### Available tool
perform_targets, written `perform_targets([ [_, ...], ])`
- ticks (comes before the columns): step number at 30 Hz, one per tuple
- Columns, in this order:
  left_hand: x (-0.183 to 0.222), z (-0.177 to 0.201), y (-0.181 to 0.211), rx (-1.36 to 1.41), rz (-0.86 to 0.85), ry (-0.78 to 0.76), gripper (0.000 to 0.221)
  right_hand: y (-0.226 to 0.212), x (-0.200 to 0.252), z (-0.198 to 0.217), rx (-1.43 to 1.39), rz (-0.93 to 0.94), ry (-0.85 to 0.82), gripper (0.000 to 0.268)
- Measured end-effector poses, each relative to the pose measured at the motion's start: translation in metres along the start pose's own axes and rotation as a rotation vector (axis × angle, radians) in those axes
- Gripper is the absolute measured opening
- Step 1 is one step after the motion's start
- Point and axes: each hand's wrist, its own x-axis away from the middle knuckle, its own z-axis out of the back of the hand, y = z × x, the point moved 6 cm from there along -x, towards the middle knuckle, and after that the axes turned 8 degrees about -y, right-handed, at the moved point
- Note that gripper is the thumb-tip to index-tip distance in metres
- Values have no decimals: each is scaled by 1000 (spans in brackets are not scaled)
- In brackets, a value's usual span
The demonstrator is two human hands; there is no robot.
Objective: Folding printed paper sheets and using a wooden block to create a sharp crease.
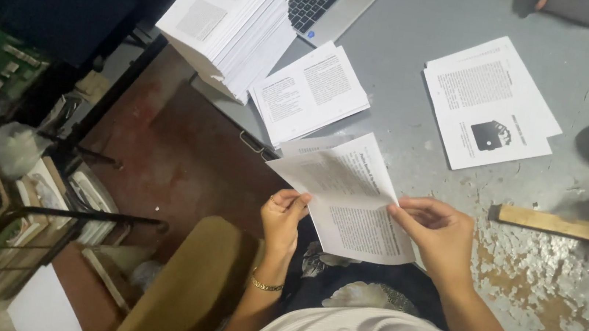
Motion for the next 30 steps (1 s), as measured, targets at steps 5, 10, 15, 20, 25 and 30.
perform_targets([
  [5, -7, 7, -21, 21, 26, -37, 18, -5, 8, -4, -37, -41, -22, 22],
  [10, -9, 11, -31, 92, 17, -48, 17, -7, 11, -3, -4, 3, -40, 21],
  [15, -1, 6, -24, 119, 12, -47, 19, -14, 21, -1, 73, 5, -16, 19],
  [20, -4, 1, -25, 128, 9, -50, 17, -23, 25, 1, 116, 30, 9, 19],
  [25, 2, -6, -23, 150, 3, -80, 18, -20, 31, 2, 139, 120, 24, 16],
  [30, 6, -12, -18, 235, 26, -120, 19, -33, 41, 2, 76, 272, 6, 12],
])
